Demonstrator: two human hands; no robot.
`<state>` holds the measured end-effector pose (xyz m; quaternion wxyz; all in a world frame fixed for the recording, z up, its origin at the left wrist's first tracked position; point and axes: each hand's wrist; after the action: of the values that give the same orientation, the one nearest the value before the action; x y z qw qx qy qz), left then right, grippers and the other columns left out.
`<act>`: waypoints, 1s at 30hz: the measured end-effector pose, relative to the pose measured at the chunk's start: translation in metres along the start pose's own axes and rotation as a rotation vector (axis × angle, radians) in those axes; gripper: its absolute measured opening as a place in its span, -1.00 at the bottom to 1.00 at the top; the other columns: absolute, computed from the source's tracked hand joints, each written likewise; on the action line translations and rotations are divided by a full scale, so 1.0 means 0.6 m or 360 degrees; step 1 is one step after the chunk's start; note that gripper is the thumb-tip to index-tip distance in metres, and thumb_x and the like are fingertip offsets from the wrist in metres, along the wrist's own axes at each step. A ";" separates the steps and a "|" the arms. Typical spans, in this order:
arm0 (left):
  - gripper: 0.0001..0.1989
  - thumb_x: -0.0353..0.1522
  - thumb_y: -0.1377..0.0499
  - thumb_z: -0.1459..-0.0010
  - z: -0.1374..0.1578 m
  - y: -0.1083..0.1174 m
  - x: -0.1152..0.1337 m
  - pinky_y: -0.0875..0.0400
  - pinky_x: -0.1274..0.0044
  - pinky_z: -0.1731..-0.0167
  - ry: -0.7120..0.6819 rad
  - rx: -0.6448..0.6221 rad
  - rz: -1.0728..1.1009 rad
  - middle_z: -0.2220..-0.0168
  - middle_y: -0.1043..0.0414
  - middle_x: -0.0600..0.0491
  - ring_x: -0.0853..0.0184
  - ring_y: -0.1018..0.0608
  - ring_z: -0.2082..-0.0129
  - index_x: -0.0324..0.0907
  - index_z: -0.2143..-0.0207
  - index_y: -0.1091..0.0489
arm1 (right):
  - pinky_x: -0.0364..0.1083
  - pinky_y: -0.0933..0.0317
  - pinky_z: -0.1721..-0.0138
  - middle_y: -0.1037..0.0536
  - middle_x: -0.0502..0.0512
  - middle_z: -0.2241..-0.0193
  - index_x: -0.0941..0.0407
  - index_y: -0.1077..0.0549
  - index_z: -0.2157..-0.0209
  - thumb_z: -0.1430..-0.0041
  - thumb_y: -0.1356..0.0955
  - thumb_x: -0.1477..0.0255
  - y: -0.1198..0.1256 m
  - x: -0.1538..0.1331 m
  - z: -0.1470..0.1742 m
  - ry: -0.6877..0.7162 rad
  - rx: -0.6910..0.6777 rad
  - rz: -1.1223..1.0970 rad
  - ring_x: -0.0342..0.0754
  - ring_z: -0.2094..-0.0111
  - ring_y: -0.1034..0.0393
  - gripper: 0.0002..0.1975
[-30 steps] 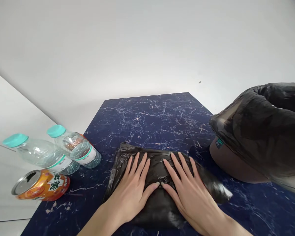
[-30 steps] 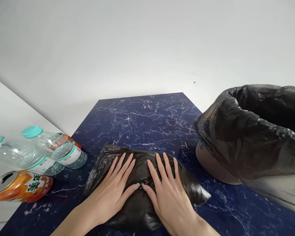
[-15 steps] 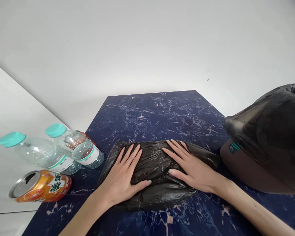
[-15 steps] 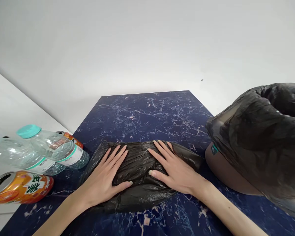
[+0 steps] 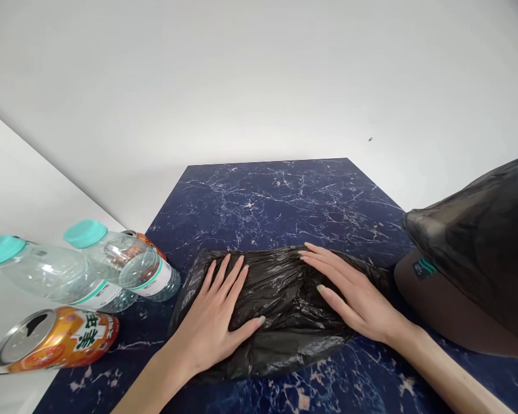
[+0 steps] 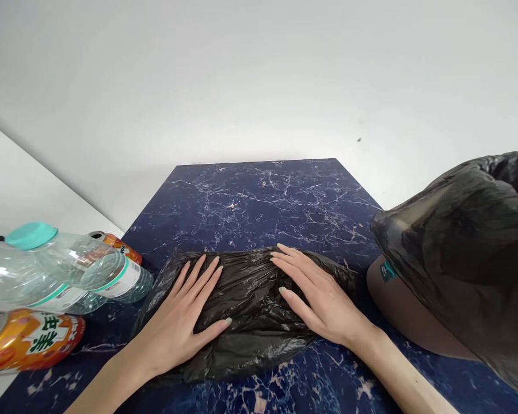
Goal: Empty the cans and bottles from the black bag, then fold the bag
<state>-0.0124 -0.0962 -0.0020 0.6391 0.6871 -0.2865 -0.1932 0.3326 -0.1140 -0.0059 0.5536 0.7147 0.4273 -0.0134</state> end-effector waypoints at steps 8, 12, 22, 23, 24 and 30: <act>0.02 0.08 -0.06 -0.49 -0.001 -0.039 0.013 -0.09 -0.23 -0.45 0.0269 0.0294 -0.0195 -0.61 0.09 -0.23 -0.28 0.03 -0.59 -0.12 -0.62 0.54 | 0.24 -0.40 -0.28 -0.57 0.33 -0.18 0.12 -0.38 -0.27 -0.32 -0.46 0.41 -0.021 -0.079 -0.007 0.0437 0.0054 0.0091 0.26 -0.28 -0.43 -0.48; 0.04 0.06 -0.05 -0.50 -0.001 -0.044 0.020 -0.06 -0.30 -0.42 0.0381 0.0394 -0.0205 -0.60 0.09 -0.34 -0.37 0.10 -0.58 -0.18 -0.61 0.57 | 0.27 -0.40 -0.28 -0.50 0.40 -0.25 0.17 -0.35 -0.31 -0.38 -0.43 0.40 -0.035 -0.089 -0.009 0.0442 -0.0099 0.0121 0.27 -0.31 -0.38 -0.47; -0.27 -0.29 -0.07 -0.56 0.010 0.016 0.102 -0.11 -0.09 -0.51 -0.0130 0.0205 0.0160 -0.61 0.03 -0.09 -0.06 0.09 -0.62 -0.10 -0.61 0.20 | 0.31 -0.46 -0.16 -0.53 0.39 -0.20 0.15 -0.46 -0.16 -0.44 -0.33 0.57 -0.027 -0.070 -0.010 0.0392 -0.0008 0.0261 0.29 -0.22 -0.45 -0.68; -0.30 -0.32 -0.07 -0.56 0.010 0.019 0.103 -0.15 -0.05 -0.51 -0.0167 0.0196 0.0192 -0.59 -0.04 -0.08 -0.02 0.04 -0.62 -0.08 -0.60 0.14 | 0.29 -0.46 -0.14 -0.55 0.36 -0.17 0.13 -0.49 -0.12 -0.46 -0.32 0.56 -0.027 -0.066 -0.009 0.0376 0.0039 0.0253 0.26 -0.19 -0.48 -0.73; -0.34 -0.33 -0.07 -0.55 0.010 0.022 0.102 -0.19 -0.03 -0.50 -0.0195 0.0201 0.0228 -0.57 -0.11 -0.07 0.00 -0.01 -0.61 -0.07 -0.58 0.08 | 0.27 -0.47 -0.13 -0.57 0.33 -0.15 0.11 -0.50 -0.08 -0.47 -0.32 0.55 -0.028 -0.061 -0.009 0.0348 0.0085 0.0235 0.23 -0.16 -0.50 -0.77; -0.52 -0.30 -0.04 -0.55 0.012 0.035 0.068 -0.22 0.01 -0.50 -0.0161 0.0285 0.0406 -0.46 -0.34 -0.01 0.04 -0.23 -0.54 0.02 -0.45 -0.15 | 0.19 -0.44 -0.12 -0.65 0.18 -0.06 0.01 -0.55 0.02 -0.51 -0.31 0.46 -0.042 -0.033 -0.004 -0.0140 0.0381 -0.0099 0.15 -0.09 -0.55 -0.83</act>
<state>0.0109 -0.1281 0.0221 0.5794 0.6888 -0.4193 -0.1186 0.3028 -0.1233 -0.0149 0.4820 0.7608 0.4198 -0.1127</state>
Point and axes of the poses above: each hand's wrist, its own z-axis away from the middle knuckle, its own y-axis out of the back of the hand, x = y × z
